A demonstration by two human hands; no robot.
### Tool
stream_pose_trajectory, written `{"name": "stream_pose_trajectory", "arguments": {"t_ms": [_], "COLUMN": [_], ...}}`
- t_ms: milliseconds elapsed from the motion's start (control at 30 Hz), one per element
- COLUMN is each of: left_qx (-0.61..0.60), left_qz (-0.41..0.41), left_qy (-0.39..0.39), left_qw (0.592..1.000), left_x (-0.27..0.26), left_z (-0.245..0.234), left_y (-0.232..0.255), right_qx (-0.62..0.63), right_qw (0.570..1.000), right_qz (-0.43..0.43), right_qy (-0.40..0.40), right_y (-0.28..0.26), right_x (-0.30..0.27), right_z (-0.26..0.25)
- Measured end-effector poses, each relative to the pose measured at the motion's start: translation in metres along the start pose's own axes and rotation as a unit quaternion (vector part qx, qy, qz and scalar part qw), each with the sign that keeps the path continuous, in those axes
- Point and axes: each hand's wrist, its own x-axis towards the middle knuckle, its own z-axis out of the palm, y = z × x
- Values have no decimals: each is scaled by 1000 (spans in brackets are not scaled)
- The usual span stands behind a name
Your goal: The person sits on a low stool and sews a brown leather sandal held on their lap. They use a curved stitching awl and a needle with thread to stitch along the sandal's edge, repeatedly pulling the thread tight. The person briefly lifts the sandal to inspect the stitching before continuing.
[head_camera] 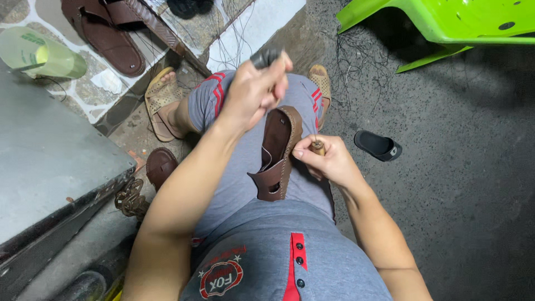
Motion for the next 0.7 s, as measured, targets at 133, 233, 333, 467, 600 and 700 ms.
{"name": "stream_pose_trajectory", "arguments": {"t_ms": [133,233,333,467,600,700], "left_qx": [222,287,248,3,724,842], "left_qz": [-25,-72,23,14,-80,-63], "left_qy": [-164,-308,-354,-7,260,228], "left_qw": [961,904,902,1000,634,484], "left_x": [-59,-76,-80,-101,-121,-132], "left_z": [16,11,-31,-114,-120,-89], "left_y": [39,33,40,76,109,101], "right_qx": [72,45,-267,-526,-553,-565], "right_qw": [997,997,934,807,797,794], "right_qz": [-1,-67,-233,-263,-244,-224], "right_qy": [-5,19,47,53,23,15], "right_y": [-8,-18,-41,-36,-32,-34], "right_x": [-16,-25,-35,-52,-51,-46], "right_z": [-3,-9,-9,-5,-1,0]}}
